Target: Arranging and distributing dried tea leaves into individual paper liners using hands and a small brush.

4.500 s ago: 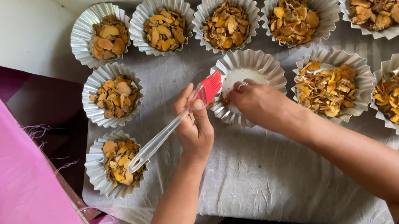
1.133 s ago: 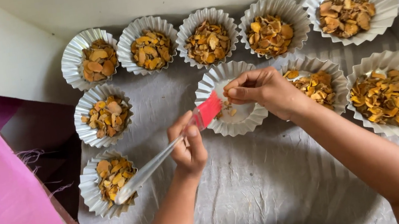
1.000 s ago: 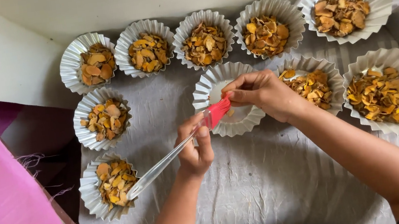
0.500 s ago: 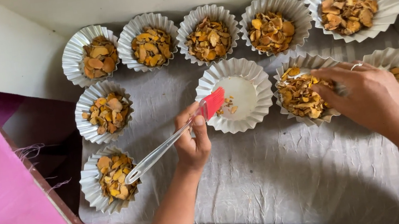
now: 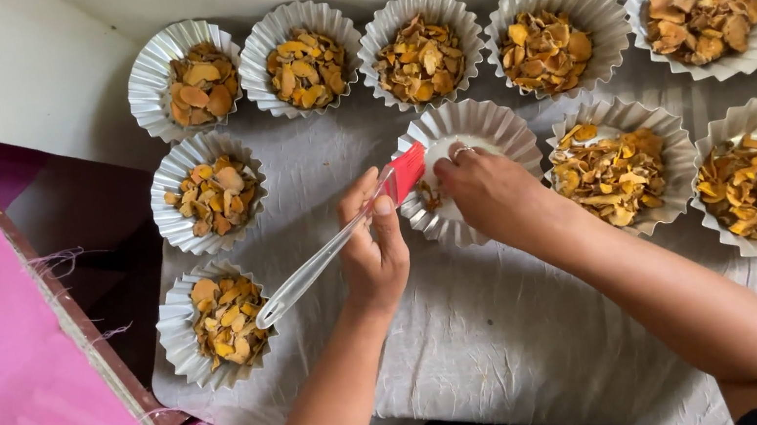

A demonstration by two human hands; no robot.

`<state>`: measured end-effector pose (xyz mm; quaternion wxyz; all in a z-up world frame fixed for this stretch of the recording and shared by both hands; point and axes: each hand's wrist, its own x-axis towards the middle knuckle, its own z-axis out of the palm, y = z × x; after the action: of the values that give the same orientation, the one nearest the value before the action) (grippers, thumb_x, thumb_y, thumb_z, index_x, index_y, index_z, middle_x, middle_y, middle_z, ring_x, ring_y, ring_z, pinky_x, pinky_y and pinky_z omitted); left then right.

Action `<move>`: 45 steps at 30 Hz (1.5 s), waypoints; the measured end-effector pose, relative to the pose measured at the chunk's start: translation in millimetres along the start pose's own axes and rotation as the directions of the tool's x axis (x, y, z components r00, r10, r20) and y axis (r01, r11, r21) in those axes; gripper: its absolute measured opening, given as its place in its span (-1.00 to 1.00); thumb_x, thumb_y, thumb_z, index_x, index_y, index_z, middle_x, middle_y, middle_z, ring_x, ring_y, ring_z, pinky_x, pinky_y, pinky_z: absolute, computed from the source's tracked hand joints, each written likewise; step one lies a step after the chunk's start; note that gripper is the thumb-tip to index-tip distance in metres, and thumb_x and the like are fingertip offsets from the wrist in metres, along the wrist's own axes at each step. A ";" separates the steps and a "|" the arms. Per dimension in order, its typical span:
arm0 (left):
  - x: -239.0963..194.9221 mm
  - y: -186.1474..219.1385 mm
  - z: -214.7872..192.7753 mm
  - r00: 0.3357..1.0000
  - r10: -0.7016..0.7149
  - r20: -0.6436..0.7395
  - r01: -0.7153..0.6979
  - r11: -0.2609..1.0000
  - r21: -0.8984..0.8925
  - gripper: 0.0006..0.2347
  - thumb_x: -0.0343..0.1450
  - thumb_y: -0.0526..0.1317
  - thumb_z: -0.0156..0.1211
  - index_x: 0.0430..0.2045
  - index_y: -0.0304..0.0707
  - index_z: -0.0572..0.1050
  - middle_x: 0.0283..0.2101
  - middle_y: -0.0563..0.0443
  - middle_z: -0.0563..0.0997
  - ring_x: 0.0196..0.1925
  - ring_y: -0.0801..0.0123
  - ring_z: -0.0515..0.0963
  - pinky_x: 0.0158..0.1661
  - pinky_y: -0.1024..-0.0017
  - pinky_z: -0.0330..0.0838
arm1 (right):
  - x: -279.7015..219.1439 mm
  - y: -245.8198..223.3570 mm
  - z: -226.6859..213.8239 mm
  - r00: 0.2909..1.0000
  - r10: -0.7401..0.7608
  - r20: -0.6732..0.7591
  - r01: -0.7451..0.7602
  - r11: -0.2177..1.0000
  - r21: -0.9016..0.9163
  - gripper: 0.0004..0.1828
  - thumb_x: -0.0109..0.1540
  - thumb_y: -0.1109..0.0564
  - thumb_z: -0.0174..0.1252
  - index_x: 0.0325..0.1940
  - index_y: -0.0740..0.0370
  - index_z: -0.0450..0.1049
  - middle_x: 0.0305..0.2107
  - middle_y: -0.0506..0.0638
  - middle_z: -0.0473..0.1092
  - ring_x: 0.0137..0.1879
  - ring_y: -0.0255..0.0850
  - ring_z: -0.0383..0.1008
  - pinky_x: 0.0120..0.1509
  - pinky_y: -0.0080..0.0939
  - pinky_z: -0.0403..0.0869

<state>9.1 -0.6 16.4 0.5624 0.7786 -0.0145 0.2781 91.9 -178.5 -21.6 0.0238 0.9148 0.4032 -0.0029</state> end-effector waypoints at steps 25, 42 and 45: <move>-0.7 1.9 3.1 0.999 -0.029 -0.016 0.028 0.998 -0.055 -0.65 0.59 -0.18 -0.08 0.19 -0.50 0.33 -0.10 -0.37 0.62 0.02 0.03 0.65 -0.03 0.21 0.56 | -1.8 -4.8 -30.5 0.975 -0.180 -0.127 0.208 0.943 0.259 -0.90 0.24 0.12 0.21 -0.22 0.16 0.58 -0.30 0.07 0.47 -0.16 -0.09 0.54 -0.16 -0.26 0.57; -8.7 5.9 10.5 0.991 0.124 -0.058 -0.129 0.988 -0.083 -0.75 0.54 -0.23 0.00 -0.05 -0.47 0.52 -0.35 -0.05 0.56 -0.35 0.47 0.50 -0.25 0.48 0.49 | -27.6 20.9 -93.0 0.914 0.352 0.201 -0.064 -0.364 0.929 -0.85 0.11 0.37 0.36 -0.25 0.45 0.59 -0.45 0.15 0.51 -0.28 -0.15 0.61 -0.12 -0.11 0.68; -10.4 -2.6 3.8 0.987 0.135 -0.082 -0.140 0.989 -0.047 -0.75 0.54 -0.22 0.01 -0.04 -0.45 0.52 -0.35 -0.04 0.54 -0.37 0.45 0.49 -0.26 0.49 0.46 | -51.0 28.4 -128.7 0.897 0.409 0.165 -0.094 -0.187 0.978 -0.84 0.09 0.39 0.36 -0.24 0.44 0.62 -0.44 0.19 0.52 -0.29 -0.14 0.61 -0.12 -0.10 0.68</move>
<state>2.7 -6.0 8.6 0.5621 0.7493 -0.0535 0.3460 76.7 -229.4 109.3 -0.7078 0.6737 0.0707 -0.2003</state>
